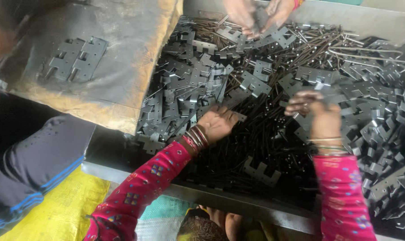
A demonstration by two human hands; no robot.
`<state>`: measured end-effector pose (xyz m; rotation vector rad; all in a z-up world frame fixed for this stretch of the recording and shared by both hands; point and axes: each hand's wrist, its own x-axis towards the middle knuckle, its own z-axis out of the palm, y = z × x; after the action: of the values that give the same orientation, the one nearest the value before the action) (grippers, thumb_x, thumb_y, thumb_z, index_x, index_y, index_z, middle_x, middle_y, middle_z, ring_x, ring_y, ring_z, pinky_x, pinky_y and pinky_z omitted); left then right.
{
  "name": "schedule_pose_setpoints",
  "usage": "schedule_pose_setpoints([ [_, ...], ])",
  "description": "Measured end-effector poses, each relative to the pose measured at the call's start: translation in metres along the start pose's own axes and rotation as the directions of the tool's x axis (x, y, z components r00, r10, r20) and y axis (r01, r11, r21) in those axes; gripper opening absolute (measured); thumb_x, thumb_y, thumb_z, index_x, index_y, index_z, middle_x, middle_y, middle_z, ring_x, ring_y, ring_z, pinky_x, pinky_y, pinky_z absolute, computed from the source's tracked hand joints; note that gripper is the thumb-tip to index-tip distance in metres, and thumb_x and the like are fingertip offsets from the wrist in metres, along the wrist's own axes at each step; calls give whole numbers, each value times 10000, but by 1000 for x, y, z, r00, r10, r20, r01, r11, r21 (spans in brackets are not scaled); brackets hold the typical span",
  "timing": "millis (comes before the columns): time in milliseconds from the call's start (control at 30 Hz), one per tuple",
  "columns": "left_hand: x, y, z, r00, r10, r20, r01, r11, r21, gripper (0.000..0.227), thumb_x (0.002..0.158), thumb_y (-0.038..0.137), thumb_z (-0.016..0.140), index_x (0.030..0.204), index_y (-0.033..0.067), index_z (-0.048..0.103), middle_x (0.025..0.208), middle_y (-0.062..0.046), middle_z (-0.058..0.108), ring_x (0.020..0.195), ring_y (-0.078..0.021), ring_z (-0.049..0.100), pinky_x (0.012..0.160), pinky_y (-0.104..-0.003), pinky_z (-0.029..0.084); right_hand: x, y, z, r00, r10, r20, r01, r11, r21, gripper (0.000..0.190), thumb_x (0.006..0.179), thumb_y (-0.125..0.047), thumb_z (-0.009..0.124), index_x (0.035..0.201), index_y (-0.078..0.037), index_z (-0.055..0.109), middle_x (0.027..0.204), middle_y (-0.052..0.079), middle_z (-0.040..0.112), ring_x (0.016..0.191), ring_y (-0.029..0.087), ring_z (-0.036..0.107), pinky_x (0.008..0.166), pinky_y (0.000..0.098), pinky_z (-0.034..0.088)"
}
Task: The person inserts metal rods into metal brackets and places the assembled units into a bin. They repeatedly pick up brackets and rods from a pile, align the rod with the bracket hole, and push it through by hand.
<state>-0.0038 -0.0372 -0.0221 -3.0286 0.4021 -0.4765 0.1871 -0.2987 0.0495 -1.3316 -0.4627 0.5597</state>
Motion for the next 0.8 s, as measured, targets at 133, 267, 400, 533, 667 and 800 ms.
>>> schedule_pose_setpoints([
  [133,3,9,-23,922,-365,-126,221,766,-603,220,851,221,671,1008,84,603,969,-107,692,951,-285,687,790,-373,567,2,41,19,878,-438,194,318,230,-920,259,1025,-343,725,1094,-94,730,1018,138,736,853,325,738,734,431,580],
  [267,6,-5,-33,812,-562,159,91,-148,-985,246,945,254,664,1099,79,584,1067,-80,675,1044,-236,688,909,-387,608,10,67,43,892,-381,244,199,-152,-968,323,803,-328,817,993,-91,705,959,127,678,856,342,703,727,447,551],
  [400,-2,-21,-24,748,-357,560,184,-700,-690,314,859,278,673,1074,57,610,1044,-73,758,943,-226,767,796,-396,627,16,73,54,879,-354,319,206,-320,-925,384,668,-294,835,989,-123,712,994,87,658,951,300,699,800,449,530],
  [533,-9,-30,-11,751,-573,329,63,-433,-899,432,827,138,861,1125,-7,585,1000,-165,733,843,-257,720,789,-378,635,22,67,29,881,-412,230,171,-177,-969,316,781,-320,838,943,-85,701,948,126,669,786,331,685,772,484,546],
  [667,-15,-41,-16,648,-686,330,-17,-447,-895,468,803,110,885,1160,-58,634,1026,-162,750,841,-215,721,717,-343,619,28,48,-18,827,-555,91,262,237,-936,332,1001,-373,761,949,-51,697,920,127,687,778,339,689,716,451,550],
  [800,-16,-45,-38,497,-713,495,-58,-596,-801,412,908,135,811,1208,-52,598,937,-139,705,729,-223,704,543,-343,576,26,42,-29,805,-594,12,228,291,-929,450,1051,-417,759,861,-25,643,880,135,670,763,316,681,720,430,551],
])
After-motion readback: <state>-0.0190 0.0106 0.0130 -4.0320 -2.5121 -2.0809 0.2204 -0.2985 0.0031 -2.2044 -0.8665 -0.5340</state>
